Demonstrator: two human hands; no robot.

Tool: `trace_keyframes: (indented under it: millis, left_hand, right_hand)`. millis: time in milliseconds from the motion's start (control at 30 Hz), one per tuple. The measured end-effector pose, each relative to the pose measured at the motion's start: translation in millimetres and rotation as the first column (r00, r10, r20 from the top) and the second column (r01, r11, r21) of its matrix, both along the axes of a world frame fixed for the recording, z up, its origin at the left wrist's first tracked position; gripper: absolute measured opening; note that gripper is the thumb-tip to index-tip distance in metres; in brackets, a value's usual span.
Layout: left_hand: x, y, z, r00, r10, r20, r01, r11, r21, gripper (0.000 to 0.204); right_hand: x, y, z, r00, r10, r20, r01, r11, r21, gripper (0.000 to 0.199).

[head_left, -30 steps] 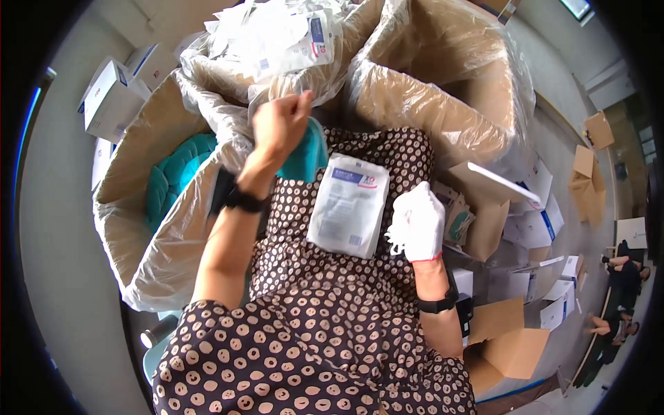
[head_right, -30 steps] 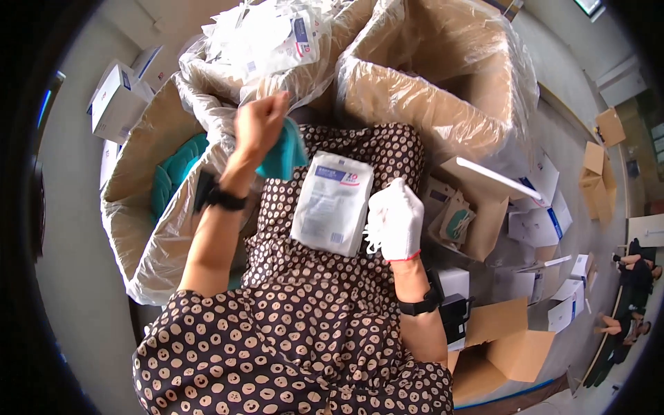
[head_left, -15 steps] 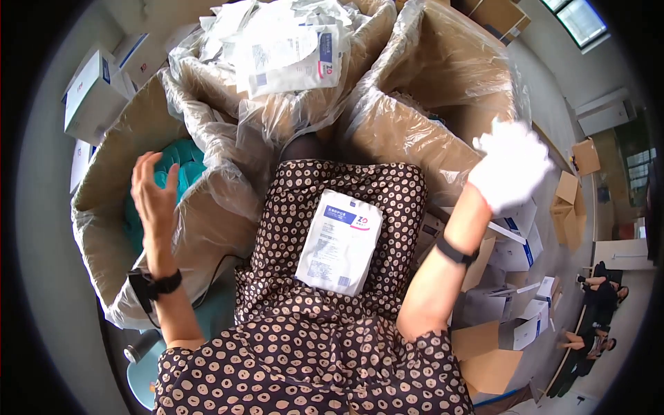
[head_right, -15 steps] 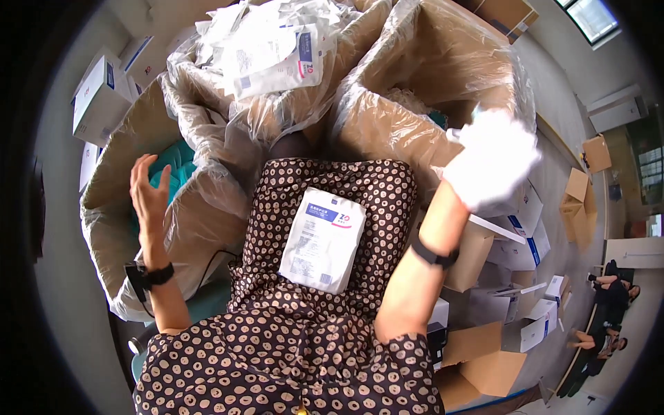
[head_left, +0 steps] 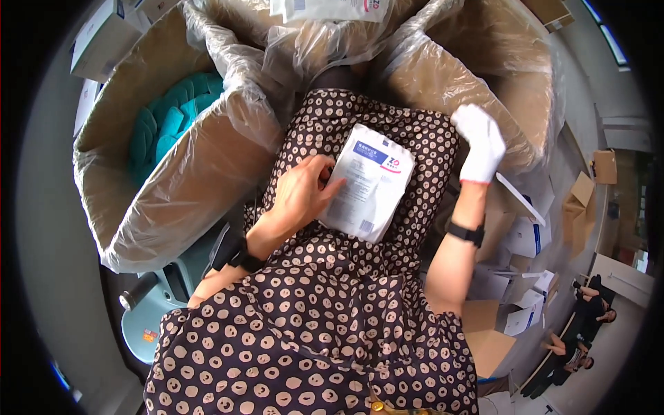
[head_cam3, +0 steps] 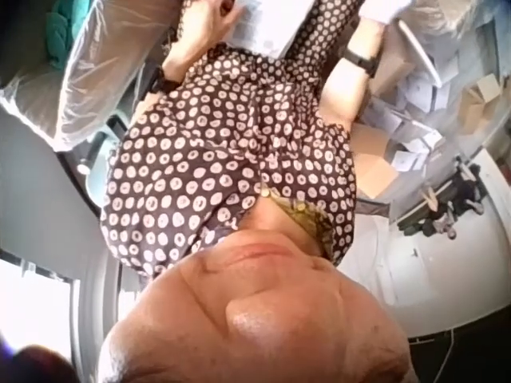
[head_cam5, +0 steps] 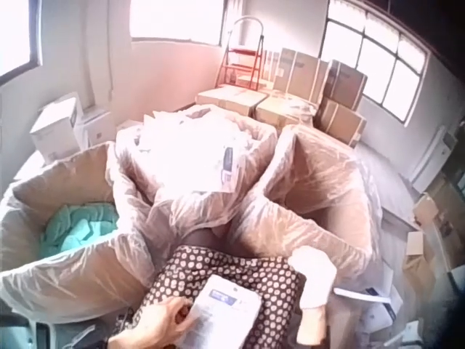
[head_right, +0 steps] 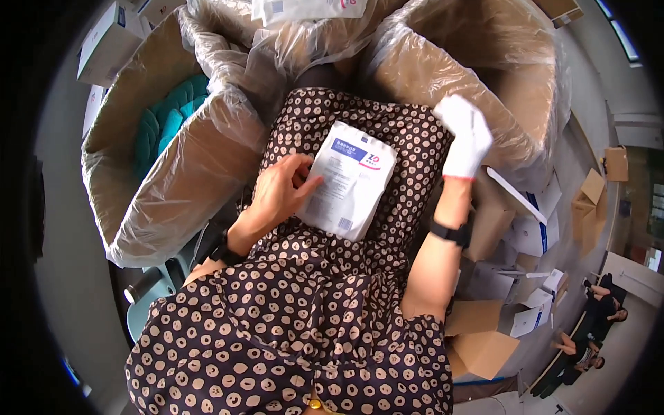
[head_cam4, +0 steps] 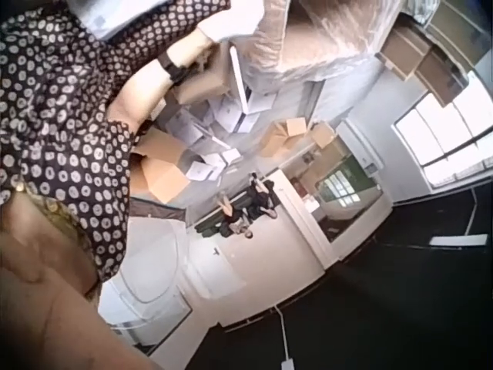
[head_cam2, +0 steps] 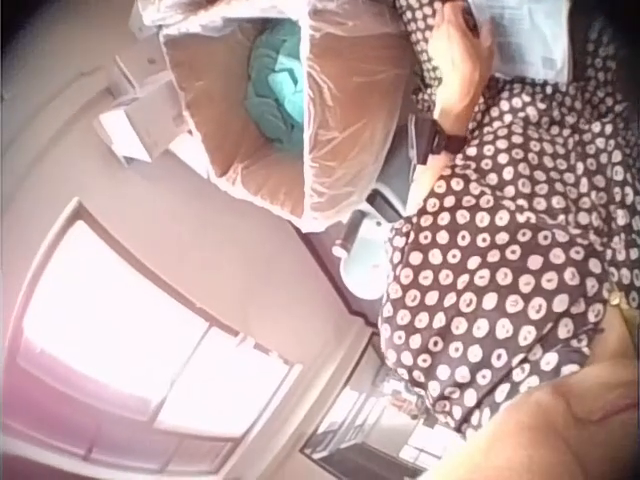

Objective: Sorting and inspecting green medical masks and placing them into individual packaging.

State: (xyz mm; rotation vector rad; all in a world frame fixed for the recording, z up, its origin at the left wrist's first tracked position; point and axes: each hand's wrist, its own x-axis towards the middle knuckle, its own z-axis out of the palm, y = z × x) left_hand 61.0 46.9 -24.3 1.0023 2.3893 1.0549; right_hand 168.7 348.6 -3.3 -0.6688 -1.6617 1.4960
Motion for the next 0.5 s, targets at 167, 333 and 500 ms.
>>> trace_keyframes:
  millis: [167, 333, 500]
  left_hand:
    - [2.2, 11.8, 5.9, 1.0, 0.02, -0.016, -0.019, 0.998, 0.053, 0.035]
    - [-4.0, 32.0, -9.2, 0.992, 0.11, 0.057, -0.121, 0.96, 0.254, 0.018]
    - [2.9, 39.5, 2.6, 0.999, 0.015, -0.042, 0.0, 0.946, 0.325, 0.01]
  right_hand:
    - [43.9, -70.4, -39.4, 0.948, 0.022, 0.318, -0.026, 1.0, 0.011, 0.021]
    - [37.7, -96.0, -15.1, 0.924, -0.055, 0.379, -0.091, 0.929, 0.357, 0.016]
    - [20.3, -90.3, 2.0, 0.929, -0.169, 0.329, -0.106, 0.73, 0.675, 0.025]
